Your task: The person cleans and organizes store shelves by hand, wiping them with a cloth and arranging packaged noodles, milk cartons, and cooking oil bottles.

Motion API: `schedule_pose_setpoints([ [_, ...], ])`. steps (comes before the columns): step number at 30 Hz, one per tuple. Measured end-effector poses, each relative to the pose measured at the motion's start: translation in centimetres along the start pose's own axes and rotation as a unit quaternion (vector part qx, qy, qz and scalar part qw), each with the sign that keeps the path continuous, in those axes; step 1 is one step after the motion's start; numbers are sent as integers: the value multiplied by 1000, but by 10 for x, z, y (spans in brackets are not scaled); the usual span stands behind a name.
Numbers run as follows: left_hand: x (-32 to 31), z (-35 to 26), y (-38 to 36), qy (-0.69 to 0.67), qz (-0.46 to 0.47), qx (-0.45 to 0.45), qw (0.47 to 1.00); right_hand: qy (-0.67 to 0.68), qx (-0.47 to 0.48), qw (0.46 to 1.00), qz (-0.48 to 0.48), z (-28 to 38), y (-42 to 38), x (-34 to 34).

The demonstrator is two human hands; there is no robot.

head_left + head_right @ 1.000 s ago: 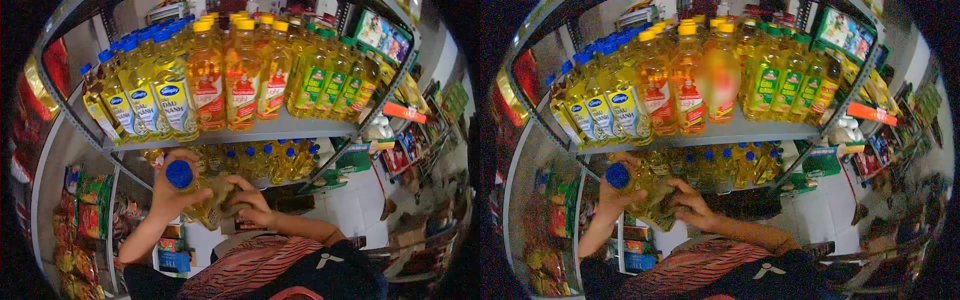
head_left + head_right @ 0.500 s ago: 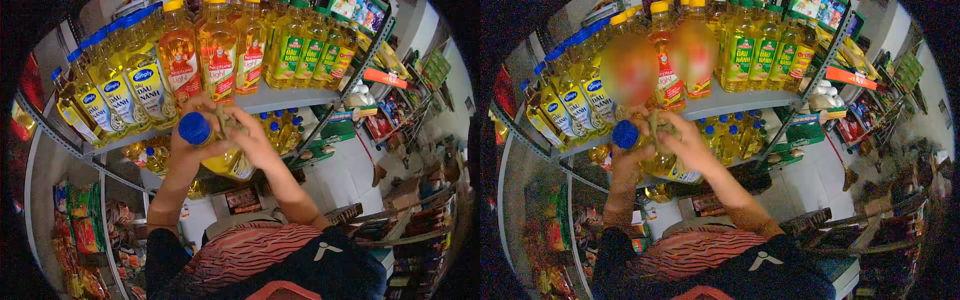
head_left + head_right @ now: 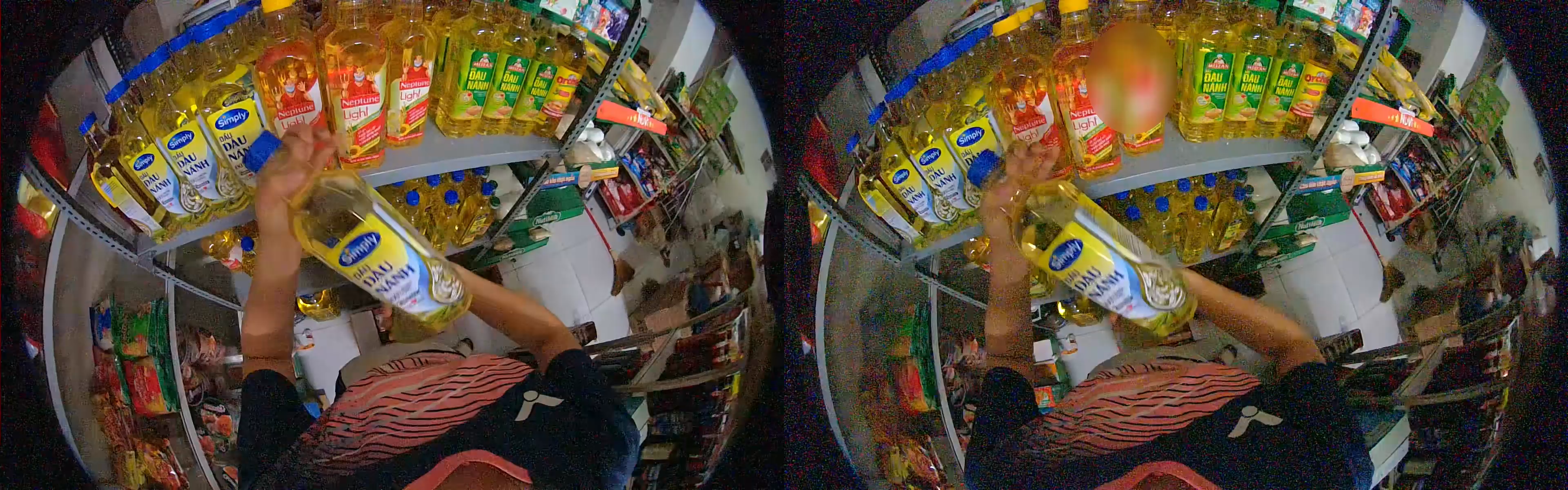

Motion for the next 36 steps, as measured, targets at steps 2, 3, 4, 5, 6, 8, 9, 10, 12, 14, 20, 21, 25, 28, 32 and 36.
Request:
schedule_pose_setpoints([
  [2,-1,-7,4,33,12,-45,998,-8,84,993,79,11,-3,3],
  [3,-3,-12,5,68,25,-83,994,-28,140,987,72,21,-5,9],
  [4,-7,-11,4,67,25,-82,994,-40,194,979,48,30,-11,17],
  [5,-14,-7,-1,123,9,-62,990,-87,326,934,-121,39,-30,23],
  [6,-20,-3,-5,177,-6,-40,983,-31,345,936,-59,40,-27,0],
  [8,-30,11,-2,224,51,-51,972,39,362,931,-21,43,-29,-19],
  [9,-30,21,-5,220,56,-46,973,52,368,928,-41,45,-33,-12],
  [10,-40,26,-8,216,114,-71,967,50,373,925,-41,44,-39,-8],
  [12,-57,35,-13,209,178,-130,953,-28,405,893,-192,44,-62,7],
  [14,-75,38,-14,253,236,-120,931,-14,440,872,-214,50,-75,7],
  [20,-153,69,-43,349,402,-138,835,-13,480,850,-218,56,-121,15],
  [21,-170,77,-53,344,482,-135,794,-14,483,848,-218,55,-136,22],
  [25,-194,116,-80,335,484,-216,779,5,447,893,-52,59,-147,4],
  [28,-202,128,-76,363,504,-230,749,-5,465,882,-71,62,-149,-8],
  [32,-211,146,-78,412,523,-247,704,-5,488,858,-157,39,-150,-11],
  [36,-200,149,-67,424,531,-228,697,-25,485,844,-227,23,-149,-28],
])
Point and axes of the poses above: each hand's wrist, its own y-axis towards the middle knuckle, its own x-axis out of the back of the hand, z = x × y, the point moved 7 cm from there along y, towards the middle knuckle, and after that the axes turned 15 degrees about z, right-handed, at the moved point
